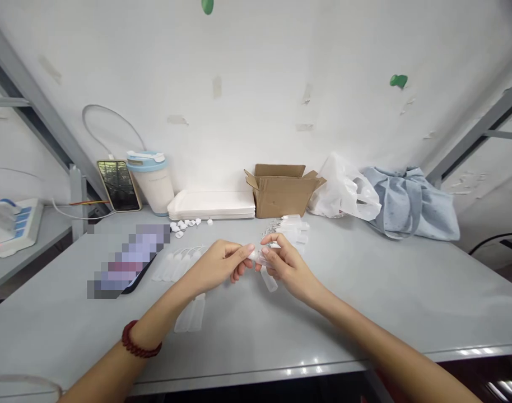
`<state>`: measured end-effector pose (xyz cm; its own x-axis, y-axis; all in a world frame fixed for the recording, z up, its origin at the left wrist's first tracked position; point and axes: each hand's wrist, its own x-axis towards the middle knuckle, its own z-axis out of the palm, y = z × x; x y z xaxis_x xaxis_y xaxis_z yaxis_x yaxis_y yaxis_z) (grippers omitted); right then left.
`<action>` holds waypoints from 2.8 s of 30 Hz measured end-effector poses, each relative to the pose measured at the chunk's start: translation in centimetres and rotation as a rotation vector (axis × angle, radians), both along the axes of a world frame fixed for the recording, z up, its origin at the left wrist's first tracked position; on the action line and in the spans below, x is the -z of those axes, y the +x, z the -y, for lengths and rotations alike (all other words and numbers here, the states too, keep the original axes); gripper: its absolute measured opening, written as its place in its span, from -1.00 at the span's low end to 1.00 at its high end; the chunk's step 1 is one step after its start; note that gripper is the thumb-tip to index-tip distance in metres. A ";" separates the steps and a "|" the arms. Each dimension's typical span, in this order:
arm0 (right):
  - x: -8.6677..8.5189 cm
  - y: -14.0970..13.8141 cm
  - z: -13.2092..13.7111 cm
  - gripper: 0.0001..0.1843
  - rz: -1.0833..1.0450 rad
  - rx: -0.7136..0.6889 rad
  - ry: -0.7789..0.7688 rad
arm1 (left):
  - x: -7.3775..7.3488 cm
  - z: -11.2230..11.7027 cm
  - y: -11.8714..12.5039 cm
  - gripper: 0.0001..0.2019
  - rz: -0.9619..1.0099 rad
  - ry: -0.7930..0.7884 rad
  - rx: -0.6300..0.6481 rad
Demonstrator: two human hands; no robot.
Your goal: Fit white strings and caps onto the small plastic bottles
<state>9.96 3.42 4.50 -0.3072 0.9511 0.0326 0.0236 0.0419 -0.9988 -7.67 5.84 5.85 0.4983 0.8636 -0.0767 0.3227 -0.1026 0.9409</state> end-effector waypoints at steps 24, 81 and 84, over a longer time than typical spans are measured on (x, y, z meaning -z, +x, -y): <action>0.6 0.0 -0.1 -0.82 0.304 0.157 0.195 | -0.6 0.8 0.4 -0.77 0.024 0.029 0.060; 0.7 0.9 -0.7 -0.61 0.445 0.045 0.486 | -0.5 0.9 0.2 -0.65 -0.101 0.411 -0.023; 0.5 1.0 -0.7 -0.59 0.428 0.038 0.387 | -0.2 0.7 0.2 -0.65 -0.163 0.548 -0.004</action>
